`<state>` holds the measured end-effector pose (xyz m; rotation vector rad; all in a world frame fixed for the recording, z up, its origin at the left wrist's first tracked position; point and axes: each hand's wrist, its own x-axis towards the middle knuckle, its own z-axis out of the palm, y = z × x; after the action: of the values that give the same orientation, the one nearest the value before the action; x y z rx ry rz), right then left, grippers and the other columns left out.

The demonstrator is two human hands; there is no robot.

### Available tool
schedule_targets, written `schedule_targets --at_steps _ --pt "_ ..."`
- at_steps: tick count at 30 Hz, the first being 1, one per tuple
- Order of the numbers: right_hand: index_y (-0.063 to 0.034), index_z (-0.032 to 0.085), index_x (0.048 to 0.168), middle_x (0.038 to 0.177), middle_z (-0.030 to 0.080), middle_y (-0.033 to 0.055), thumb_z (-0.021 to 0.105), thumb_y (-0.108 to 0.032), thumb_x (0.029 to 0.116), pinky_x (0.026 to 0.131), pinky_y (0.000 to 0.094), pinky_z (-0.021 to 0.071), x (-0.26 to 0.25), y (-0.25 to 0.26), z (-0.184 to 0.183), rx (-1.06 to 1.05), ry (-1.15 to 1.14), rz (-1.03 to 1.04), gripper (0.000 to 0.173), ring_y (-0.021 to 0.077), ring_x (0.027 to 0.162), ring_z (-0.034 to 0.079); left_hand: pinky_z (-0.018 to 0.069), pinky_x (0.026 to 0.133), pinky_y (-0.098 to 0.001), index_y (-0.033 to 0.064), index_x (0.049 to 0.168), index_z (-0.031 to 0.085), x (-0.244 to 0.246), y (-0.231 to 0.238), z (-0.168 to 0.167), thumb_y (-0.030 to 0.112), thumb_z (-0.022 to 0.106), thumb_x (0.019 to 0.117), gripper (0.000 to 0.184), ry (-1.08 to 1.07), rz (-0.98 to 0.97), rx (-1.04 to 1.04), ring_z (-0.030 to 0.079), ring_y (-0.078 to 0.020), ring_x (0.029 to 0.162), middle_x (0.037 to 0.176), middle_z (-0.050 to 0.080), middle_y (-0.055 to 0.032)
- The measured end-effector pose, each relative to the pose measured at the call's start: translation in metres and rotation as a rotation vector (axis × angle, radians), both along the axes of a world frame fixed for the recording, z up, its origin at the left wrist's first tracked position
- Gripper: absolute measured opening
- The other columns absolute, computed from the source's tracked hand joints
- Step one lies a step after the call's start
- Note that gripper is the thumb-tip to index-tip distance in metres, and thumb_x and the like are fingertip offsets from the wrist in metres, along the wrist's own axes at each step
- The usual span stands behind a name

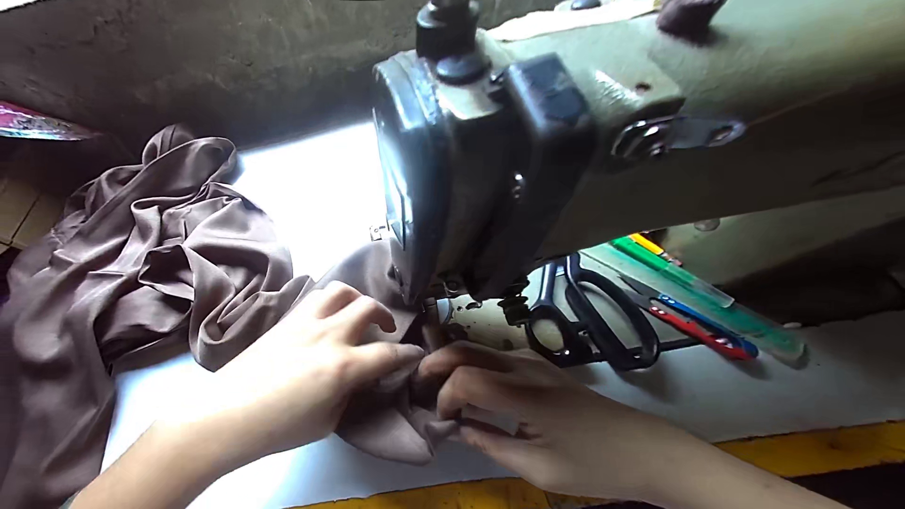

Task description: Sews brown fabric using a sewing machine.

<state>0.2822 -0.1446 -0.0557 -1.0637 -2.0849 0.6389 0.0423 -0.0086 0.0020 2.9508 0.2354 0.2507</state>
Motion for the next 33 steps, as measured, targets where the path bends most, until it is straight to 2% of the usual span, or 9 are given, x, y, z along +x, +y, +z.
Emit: schedule_targets --at_steps 5,10,14,17,19,21,26,31,33 --pt "-0.0155 0.063 0.101 0.114 0.068 -0.0007 0.054 -0.02 0.1024 0.081 0.0217 0.0562 0.003 -0.009 -0.012 0.047 -0.094 0.02 0.009 0.0049 0.102 0.066 0.0434 0.107 -0.0451 0.0235 0.093 0.075 0.011 -0.012 -0.019 0.022 0.057 0.0995 0.019 0.02 -0.082 0.148 0.058 -0.0241 0.123 0.121 0.068 -0.0022" --pt "-0.0148 0.064 0.103 0.11 0.068 0.0019 0.051 -0.017 0.1039 0.076 0.0262 0.0559 0.01 -0.012 -0.018 0.161 -0.164 0.027 0.014 0.011 0.097 0.066 0.0281 0.125 -0.0561 0.0163 0.091 0.069 -0.002 -0.008 -0.014 0.012 0.054 0.0984 0.017 -0.021 -0.161 -0.172 0.051 -0.0195 0.14 0.12 0.072 0.0052" --pt "-0.0136 0.064 0.107 0.111 0.068 0.0048 0.051 -0.015 0.1044 0.077 0.0266 0.0566 0.012 -0.014 -0.024 0.193 -0.131 0.03 0.013 0.014 0.097 0.067 0.0355 0.116 -0.0536 0.0174 0.097 0.063 -0.024 -0.019 -0.005 0.041 0.047 0.1064 0.03 -0.077 -0.092 -0.201 0.062 -0.0037 0.083 0.078 0.06 0.0088" --pt "-0.0144 0.063 0.109 0.105 0.067 0.0026 0.05 -0.017 0.1054 0.075 0.0242 0.0551 0.008 -0.011 -0.022 0.214 -0.167 -0.002 0.014 0.0117 0.092 0.066 0.0386 0.096 -0.0474 0.0248 0.131 0.067 -0.04 -0.029 0.004 0.06 0.047 0.1012 0.05 -0.014 -0.025 0.005 0.053 -0.0109 0.069 0.07 0.056 0.0064" --pt "-0.0155 0.065 0.112 0.098 0.066 -0.0003 0.05 -0.025 0.1072 0.071 0.0212 0.0532 0.004 -0.007 -0.016 0.205 -0.215 -0.025 0.018 0.0078 0.086 0.064 0.0414 0.086 -0.047 0.0233 0.107 0.073 -0.052 -0.032 0.009 0.054 0.054 0.0998 0.038 0.008 0.009 0.048 0.05 -0.0145 0.063 0.066 0.051 0.0041" --pt "-0.0164 0.068 0.112 0.094 0.066 -0.003 0.049 -0.031 0.1078 0.067 0.0191 0.0515 0.004 0.001 -0.01 0.199 -0.245 -0.022 0.024 0.0047 0.082 0.063 0.0403 0.082 -0.0432 0.0211 0.082 0.063 -0.062 -0.029 0.007 0.048 0.059 0.097 0.032 -0.019 0.032 -0.036 0.051 -0.013 0.069 0.07 0.051 0.0043" --pt "-0.0183 0.072 0.114 0.096 0.066 -0.0056 0.052 -0.031 0.1058 0.059 0.0185 0.0487 0.005 0.022 -0.003 0.218 -0.258 -0.007 0.024 0.0018 0.076 0.062 0.0336 0.121 -0.0557 0.0211 0.068 0.058 -0.084 -0.014 0.001 0.053 0.063 0.0959 0.043 -0.044 0.017 -0.413 0.059 -0.0183 0.131 0.122 0.072 0.005" --pt "-0.0195 0.073 0.101 0.091 0.061 -0.0055 0.054 -0.026 0.1043 0.053 0.0185 0.045 0.0 0.031 0.001 0.248 -0.263 0.045 0.02 0.0019 0.072 0.059 0.0365 0.113 -0.0599 0.0241 0.063 0.056 -0.08 -0.02 -0.001 0.058 0.059 0.0962 0.047 -0.05 0.143 -0.18 0.064 -0.0056 0.076 0.065 0.059 0.0124" --pt "-0.0192 0.073 0.099 0.091 0.06 -0.005 0.054 -0.024 0.1044 0.054 0.0187 0.0461 -0.001 0.033 -0.001 0.242 -0.251 0.051 0.02 0.0022 0.072 0.059 0.0375 0.106 -0.0682 0.02 0.08 0.065 -0.071 -0.028 0.0 0.076 0.054 0.0876 0.057 0.023 0.308 0.131 0.063 -0.0142 0.07 0.067 0.06 0.0052"
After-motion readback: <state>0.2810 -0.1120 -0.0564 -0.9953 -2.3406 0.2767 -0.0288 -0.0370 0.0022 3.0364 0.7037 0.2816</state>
